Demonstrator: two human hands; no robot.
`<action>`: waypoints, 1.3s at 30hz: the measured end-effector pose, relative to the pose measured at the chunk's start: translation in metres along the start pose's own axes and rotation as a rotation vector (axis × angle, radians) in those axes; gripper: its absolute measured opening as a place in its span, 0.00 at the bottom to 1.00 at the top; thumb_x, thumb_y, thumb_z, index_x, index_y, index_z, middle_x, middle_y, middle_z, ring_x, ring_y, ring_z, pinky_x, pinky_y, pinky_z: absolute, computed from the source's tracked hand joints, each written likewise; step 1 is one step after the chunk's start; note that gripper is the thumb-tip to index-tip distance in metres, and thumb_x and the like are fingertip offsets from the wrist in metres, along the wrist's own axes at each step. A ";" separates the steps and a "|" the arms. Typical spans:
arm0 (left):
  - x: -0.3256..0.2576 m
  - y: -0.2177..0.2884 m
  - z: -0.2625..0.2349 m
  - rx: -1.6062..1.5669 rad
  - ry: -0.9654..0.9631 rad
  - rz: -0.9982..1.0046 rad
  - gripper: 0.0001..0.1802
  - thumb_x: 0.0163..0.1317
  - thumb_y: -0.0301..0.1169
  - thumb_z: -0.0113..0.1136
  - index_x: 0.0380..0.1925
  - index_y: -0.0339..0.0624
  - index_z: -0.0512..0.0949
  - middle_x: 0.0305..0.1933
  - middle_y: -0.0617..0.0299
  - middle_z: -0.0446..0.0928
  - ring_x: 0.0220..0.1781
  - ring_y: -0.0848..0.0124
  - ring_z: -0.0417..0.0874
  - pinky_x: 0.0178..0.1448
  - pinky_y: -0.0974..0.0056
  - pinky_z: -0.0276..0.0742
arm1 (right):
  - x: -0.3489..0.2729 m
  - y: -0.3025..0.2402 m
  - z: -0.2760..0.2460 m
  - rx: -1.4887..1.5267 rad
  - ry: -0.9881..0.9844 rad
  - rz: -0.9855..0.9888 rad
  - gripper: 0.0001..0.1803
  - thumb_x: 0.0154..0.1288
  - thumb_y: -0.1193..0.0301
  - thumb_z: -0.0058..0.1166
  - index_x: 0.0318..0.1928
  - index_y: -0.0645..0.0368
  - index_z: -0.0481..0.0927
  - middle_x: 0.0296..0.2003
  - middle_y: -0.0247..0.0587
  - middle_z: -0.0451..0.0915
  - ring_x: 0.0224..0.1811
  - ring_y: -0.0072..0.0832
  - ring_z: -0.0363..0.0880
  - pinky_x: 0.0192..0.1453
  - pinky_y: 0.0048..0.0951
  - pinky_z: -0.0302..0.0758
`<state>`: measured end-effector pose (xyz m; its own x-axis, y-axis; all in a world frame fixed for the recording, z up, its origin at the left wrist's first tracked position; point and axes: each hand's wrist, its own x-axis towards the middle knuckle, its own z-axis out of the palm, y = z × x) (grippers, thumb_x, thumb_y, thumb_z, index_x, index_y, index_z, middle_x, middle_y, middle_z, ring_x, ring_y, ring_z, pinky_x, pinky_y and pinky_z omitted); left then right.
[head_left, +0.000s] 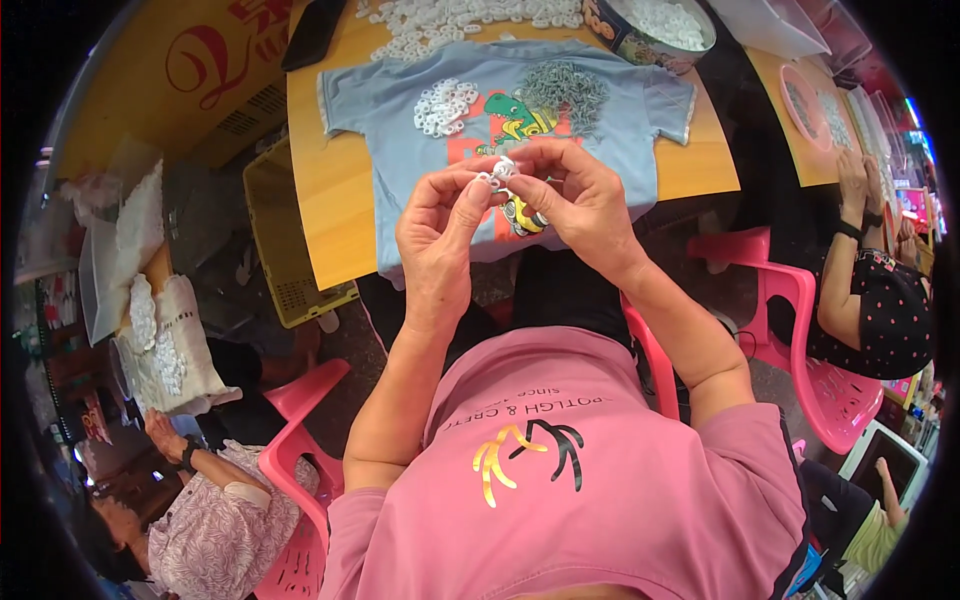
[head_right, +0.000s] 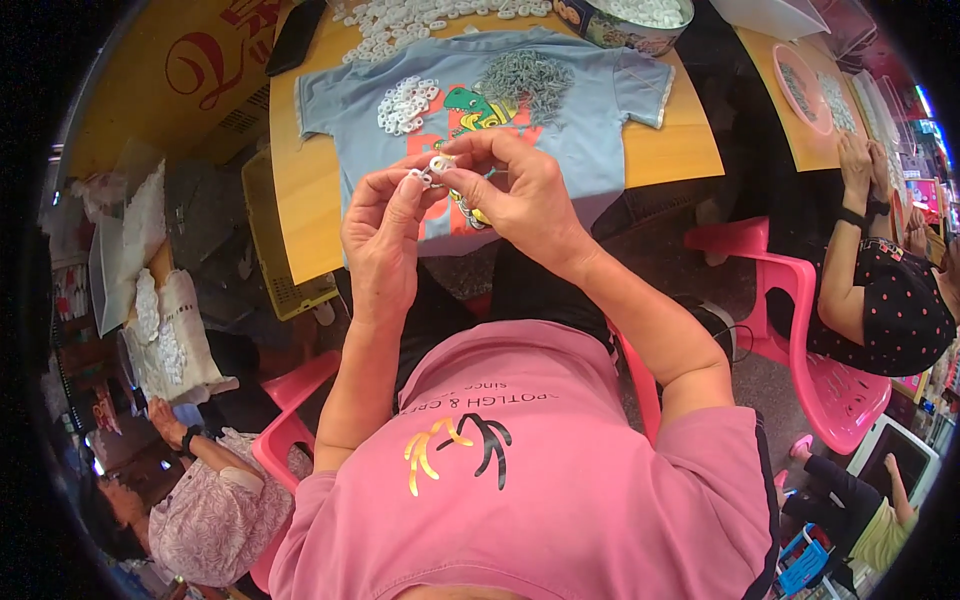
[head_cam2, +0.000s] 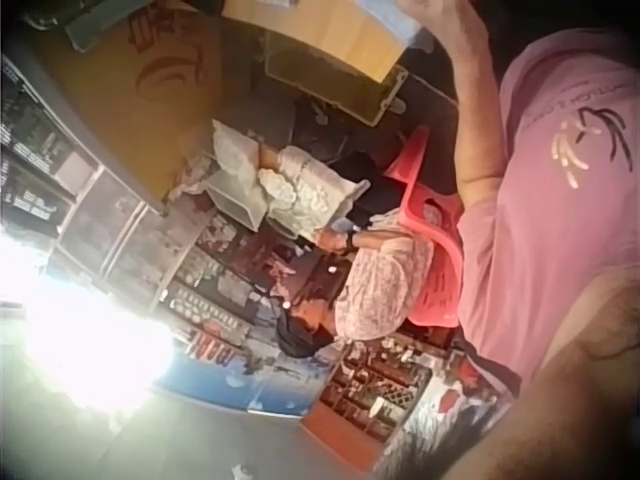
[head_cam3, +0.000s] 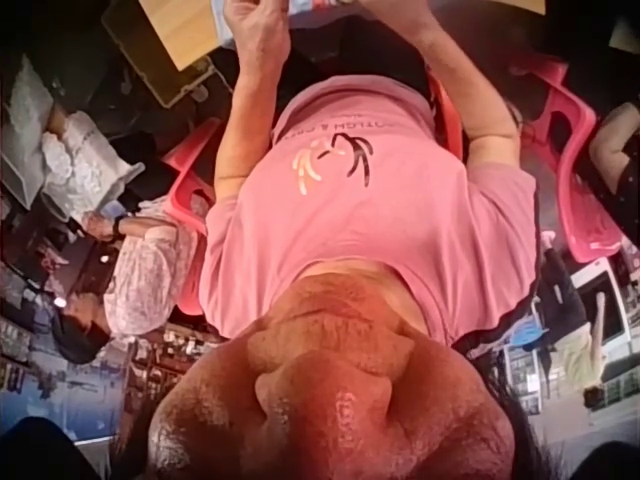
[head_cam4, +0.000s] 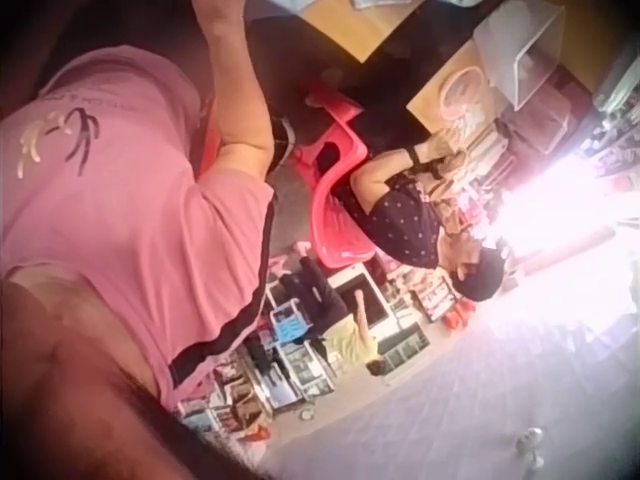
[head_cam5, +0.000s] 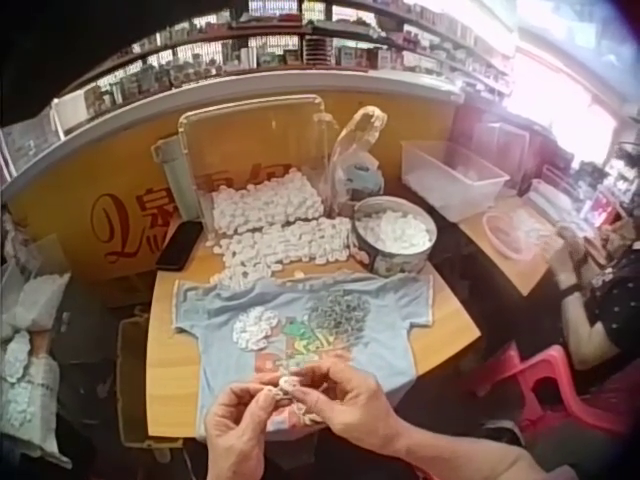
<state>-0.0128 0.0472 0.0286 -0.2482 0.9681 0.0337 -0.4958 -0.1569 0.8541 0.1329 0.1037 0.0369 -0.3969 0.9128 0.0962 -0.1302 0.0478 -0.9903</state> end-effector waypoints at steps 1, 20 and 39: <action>-0.001 0.001 0.000 0.008 0.000 -0.011 0.07 0.68 0.27 0.58 0.42 0.34 0.76 0.52 0.52 0.78 0.49 0.72 0.80 0.55 0.66 0.79 | 0.001 -0.002 -0.001 0.000 0.001 0.000 0.10 0.66 0.75 0.59 0.47 0.64 0.80 0.39 0.34 0.80 0.35 0.16 0.77 0.36 0.20 0.76; -0.001 0.000 0.006 0.049 0.078 -0.084 0.08 0.68 0.29 0.59 0.40 0.35 0.75 0.39 0.61 0.78 0.39 0.77 0.81 0.43 0.70 0.80 | 0.000 -0.014 0.006 0.139 0.006 0.106 0.14 0.69 0.73 0.56 0.52 0.66 0.78 0.38 0.34 0.81 0.33 0.16 0.77 0.38 0.19 0.77; -0.006 -0.008 0.008 -0.009 0.163 -0.035 0.06 0.68 0.28 0.59 0.37 0.36 0.75 0.34 0.64 0.77 0.31 0.80 0.75 0.37 0.74 0.72 | -0.004 0.002 0.020 0.050 0.044 -0.029 0.12 0.70 0.76 0.55 0.51 0.65 0.79 0.40 0.35 0.82 0.39 0.16 0.79 0.40 0.19 0.77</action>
<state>-0.0004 0.0446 0.0256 -0.3621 0.9286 -0.0813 -0.5140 -0.1262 0.8484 0.1159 0.0918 0.0364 -0.3516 0.9285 0.1195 -0.1871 0.0554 -0.9808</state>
